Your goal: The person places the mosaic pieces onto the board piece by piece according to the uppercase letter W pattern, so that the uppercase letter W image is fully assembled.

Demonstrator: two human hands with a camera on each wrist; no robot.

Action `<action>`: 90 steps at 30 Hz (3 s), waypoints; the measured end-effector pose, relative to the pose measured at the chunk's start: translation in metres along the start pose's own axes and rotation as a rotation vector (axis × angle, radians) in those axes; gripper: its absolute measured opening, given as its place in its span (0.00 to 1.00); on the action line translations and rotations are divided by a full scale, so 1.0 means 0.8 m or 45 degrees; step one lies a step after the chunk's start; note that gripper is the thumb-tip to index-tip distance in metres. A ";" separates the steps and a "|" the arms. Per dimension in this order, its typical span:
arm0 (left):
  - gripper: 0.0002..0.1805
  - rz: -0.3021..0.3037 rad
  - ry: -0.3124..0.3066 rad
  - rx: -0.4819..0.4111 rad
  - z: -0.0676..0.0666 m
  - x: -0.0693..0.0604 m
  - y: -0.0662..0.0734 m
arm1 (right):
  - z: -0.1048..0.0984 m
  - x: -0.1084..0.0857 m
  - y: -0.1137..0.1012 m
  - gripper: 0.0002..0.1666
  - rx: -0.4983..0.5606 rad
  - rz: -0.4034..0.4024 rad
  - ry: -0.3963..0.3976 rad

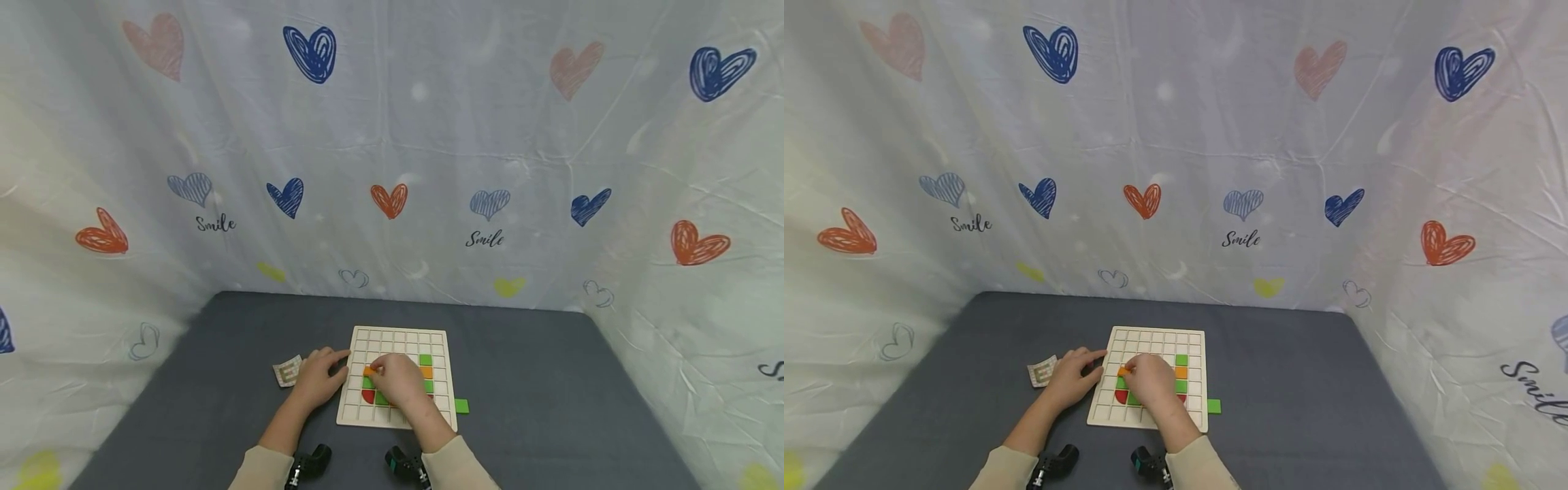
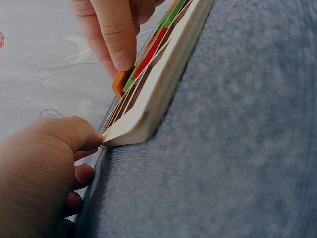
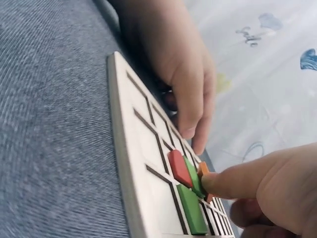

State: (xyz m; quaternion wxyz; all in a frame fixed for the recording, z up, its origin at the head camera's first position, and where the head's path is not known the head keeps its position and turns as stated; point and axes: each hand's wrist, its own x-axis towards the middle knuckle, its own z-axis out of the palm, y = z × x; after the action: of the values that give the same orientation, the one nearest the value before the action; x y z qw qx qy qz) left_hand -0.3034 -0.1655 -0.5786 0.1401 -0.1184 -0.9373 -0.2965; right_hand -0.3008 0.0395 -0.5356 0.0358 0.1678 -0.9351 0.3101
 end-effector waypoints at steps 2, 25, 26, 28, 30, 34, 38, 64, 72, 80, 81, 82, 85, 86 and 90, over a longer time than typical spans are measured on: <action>0.19 0.000 0.005 0.000 0.000 0.001 0.000 | 0.003 0.000 0.000 0.06 -0.029 0.014 0.043; 0.19 -0.001 0.032 0.006 -0.001 -0.001 -0.001 | -0.050 -0.023 -0.008 0.15 0.020 -0.034 -0.098; 0.18 0.005 0.042 0.012 0.000 0.000 -0.001 | -0.056 -0.026 -0.006 0.15 0.022 -0.039 -0.093; 0.19 0.003 0.052 0.015 0.000 0.000 -0.001 | -0.067 -0.033 -0.001 0.15 0.009 -0.042 -0.082; 0.19 -0.005 0.048 0.010 0.001 0.001 -0.001 | -0.080 -0.041 0.008 0.15 -0.030 -0.047 -0.074; 0.19 -0.015 0.018 0.003 0.004 0.001 0.001 | -0.110 -0.061 0.036 0.15 -0.168 -0.020 -0.055; 0.19 -0.014 0.002 0.012 0.007 0.001 0.001 | -0.133 -0.080 0.067 0.18 -0.291 0.056 -0.073; 0.18 -0.032 0.035 0.012 0.001 -0.002 0.001 | -0.152 -0.098 0.122 0.12 -0.218 0.100 -0.131; 0.19 -0.018 0.039 0.005 -0.001 -0.002 0.001 | -0.176 -0.075 0.087 0.12 -0.044 0.129 -0.016; 0.18 -0.004 0.009 -0.017 0.001 -0.001 0.004 | -0.176 -0.044 0.046 0.13 0.217 0.076 0.008; 0.18 -0.014 0.004 -0.018 0.002 -0.001 0.004 | -0.175 -0.040 0.042 0.13 0.245 0.065 0.016; 0.18 -0.016 0.005 -0.018 0.002 -0.001 0.004 | -0.173 -0.037 0.039 0.12 0.268 0.053 0.025; 0.18 -0.023 0.010 -0.014 0.002 -0.003 0.005 | -0.166 -0.027 0.034 0.13 0.315 0.044 0.056; 0.18 -0.024 0.012 -0.012 0.001 -0.003 0.005 | -0.163 -0.024 0.033 0.13 0.319 0.046 0.066; 0.18 -0.031 0.030 -0.013 -0.001 -0.004 0.003 | -0.149 -0.010 0.024 0.14 0.306 0.033 0.108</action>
State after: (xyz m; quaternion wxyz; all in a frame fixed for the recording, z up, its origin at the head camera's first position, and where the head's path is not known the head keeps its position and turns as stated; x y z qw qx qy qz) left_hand -0.2996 -0.1644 -0.5776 0.1469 -0.1042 -0.9354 -0.3041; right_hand -0.3039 0.1267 -0.4519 0.0509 0.1454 -0.8909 0.4274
